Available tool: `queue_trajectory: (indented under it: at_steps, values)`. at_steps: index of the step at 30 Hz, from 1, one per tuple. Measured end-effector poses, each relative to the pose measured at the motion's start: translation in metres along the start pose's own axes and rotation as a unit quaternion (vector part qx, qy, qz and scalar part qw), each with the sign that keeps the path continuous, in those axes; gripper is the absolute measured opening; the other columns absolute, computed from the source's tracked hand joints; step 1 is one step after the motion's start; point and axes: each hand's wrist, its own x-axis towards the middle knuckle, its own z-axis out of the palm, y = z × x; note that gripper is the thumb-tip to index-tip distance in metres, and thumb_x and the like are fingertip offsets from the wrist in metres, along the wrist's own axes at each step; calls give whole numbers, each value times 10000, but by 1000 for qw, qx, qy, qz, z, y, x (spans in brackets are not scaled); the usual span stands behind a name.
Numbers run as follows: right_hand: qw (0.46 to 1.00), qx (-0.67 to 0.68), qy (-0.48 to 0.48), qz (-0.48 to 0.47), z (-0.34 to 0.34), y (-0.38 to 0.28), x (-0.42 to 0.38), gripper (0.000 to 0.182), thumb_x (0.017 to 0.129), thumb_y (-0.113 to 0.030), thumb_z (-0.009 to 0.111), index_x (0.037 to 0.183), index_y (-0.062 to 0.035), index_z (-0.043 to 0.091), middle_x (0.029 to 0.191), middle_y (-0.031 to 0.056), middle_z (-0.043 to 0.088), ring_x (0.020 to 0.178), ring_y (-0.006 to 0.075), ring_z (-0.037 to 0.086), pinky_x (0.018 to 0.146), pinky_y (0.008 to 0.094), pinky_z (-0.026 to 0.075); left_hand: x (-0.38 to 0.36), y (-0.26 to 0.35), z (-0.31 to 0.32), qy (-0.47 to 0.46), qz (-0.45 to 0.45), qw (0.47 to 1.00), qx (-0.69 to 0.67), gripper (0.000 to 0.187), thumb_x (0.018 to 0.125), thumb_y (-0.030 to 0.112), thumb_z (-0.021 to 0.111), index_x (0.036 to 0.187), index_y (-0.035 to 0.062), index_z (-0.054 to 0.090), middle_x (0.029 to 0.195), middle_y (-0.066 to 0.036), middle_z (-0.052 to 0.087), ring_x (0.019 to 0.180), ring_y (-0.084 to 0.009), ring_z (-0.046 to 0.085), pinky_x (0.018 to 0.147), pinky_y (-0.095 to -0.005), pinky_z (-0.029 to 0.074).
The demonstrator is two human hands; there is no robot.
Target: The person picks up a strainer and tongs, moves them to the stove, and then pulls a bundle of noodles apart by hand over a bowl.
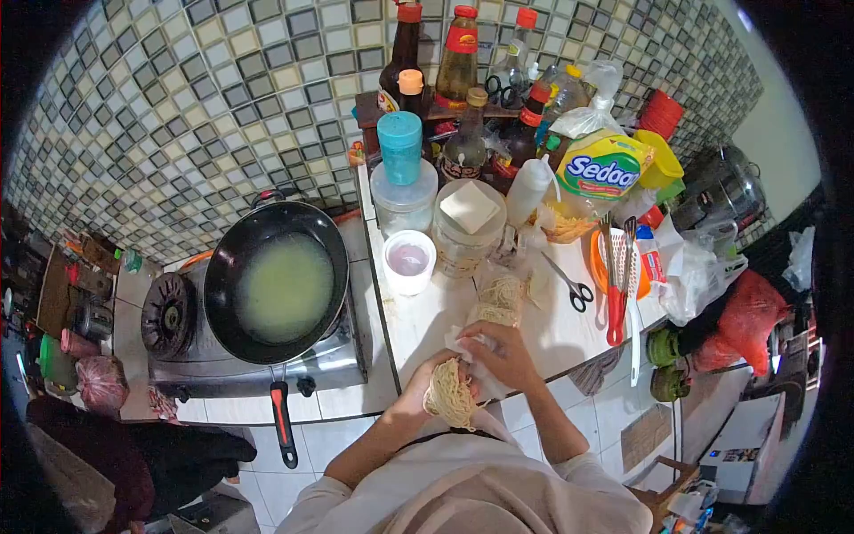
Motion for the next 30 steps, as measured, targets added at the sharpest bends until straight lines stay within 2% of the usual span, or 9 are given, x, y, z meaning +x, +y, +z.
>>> queue_trajectory:
  at_steps: [3,5,9,12,14,18,24,26,30]
  values:
    - [993,-48,108,16,-31,4,5,126,765,-103,522,814,8,558,761,53,576,736,114,517,678,230,397,5,1,-3,-107,-76,982,-135,451,850,327,336,1185,25,357,566,-57,494,578,-260,531,541,-354,438]
    - [967,-83,241,-7,-53,8,17,140,763,-106,520,816,20,552,734,39,565,649,82,464,588,224,385,0,9,6,-164,-8,971,-172,413,848,283,333,1171,29,372,558,-45,486,559,-257,524,530,-357,433]
    - [897,-131,419,-55,-70,17,47,155,769,-124,519,868,-14,564,754,44,563,639,112,474,569,223,384,1,8,4,-122,1,984,-128,402,840,258,343,1174,36,373,553,-39,480,552,-263,517,532,-358,430]
    - [851,-332,362,-188,-65,40,66,175,776,-125,499,908,-42,577,779,70,570,728,193,526,654,276,403,1,5,6,-99,-10,986,-137,400,837,248,348,1176,37,372,553,-42,481,553,-272,517,536,-374,422]
    - [856,-495,146,-18,-58,49,72,231,779,-124,484,996,-101,557,909,97,553,912,249,496,791,394,361,0,4,4,-74,-2,986,-147,395,835,252,354,1163,34,387,557,-43,485,555,-285,517,540,-386,409]
    - [863,-496,93,15,-41,52,60,345,773,-155,497,1115,-200,479,1107,86,451,1065,222,398,848,538,251,-2,-1,-8,-109,5,982,-152,389,835,257,358,1150,34,406,559,-44,486,551,-288,512,546,-398,399]
    - [881,-352,301,-93,-87,28,11,316,720,-153,571,1033,-130,543,1073,91,471,993,244,442,859,400,302,-8,-2,-1,-47,-9,991,-124,328,827,263,367,1063,55,461,510,-16,437,527,-255,470,532,-378,378]
    - [833,-377,396,-82,-107,20,-14,357,665,-129,629,1009,-69,552,1046,110,482,958,263,456,800,352,348,-5,-5,-6,-36,0,994,-100,323,827,266,368,1055,59,464,521,-20,445,527,-256,469,535,-376,378]
    - [740,-483,447,135,-135,10,-46,581,648,-327,648,1155,-135,438,1153,180,389,1068,313,388,848,478,295,2,-9,-4,-24,-1,995,-98,320,824,271,376,1048,59,465,532,-25,452,526,-256,471,533,-379,379]
